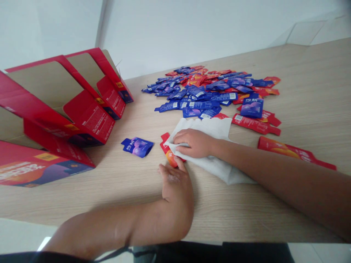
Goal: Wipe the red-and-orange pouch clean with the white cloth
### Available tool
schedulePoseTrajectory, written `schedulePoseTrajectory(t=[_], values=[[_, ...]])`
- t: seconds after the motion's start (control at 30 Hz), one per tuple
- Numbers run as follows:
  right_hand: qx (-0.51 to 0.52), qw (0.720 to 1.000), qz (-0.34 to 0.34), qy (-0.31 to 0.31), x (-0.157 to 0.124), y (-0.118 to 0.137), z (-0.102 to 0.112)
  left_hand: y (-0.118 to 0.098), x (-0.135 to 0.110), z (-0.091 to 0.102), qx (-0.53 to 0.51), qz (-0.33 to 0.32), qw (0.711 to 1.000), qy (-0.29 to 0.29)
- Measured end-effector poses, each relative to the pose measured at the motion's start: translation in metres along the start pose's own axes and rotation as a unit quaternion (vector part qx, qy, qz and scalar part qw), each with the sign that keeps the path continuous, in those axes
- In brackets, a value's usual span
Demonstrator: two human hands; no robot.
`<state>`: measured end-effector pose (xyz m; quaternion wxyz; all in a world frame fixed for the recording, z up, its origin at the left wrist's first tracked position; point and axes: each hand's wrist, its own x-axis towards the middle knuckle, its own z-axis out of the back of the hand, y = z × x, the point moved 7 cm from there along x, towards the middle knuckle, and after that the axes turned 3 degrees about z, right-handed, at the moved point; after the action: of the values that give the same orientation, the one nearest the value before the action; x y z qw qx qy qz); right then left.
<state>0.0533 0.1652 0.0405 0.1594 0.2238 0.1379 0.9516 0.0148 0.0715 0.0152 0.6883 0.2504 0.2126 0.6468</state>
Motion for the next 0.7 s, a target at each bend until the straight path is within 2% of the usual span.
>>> schedulePoseTrajectory(t=[0.4,0.7], values=[[0.003,1.000,0.000,-0.003,0.0005,0.0003,0.0007,-0.0014,-0.0007,-0.0007,0.016,-0.005,1.000,-0.023],[-0.009,1.000,0.000,0.004,0.0004,0.0001,-0.0001,-0.0008,0.0003,-0.0027,-0.003,0.000,1.000,-0.008]])
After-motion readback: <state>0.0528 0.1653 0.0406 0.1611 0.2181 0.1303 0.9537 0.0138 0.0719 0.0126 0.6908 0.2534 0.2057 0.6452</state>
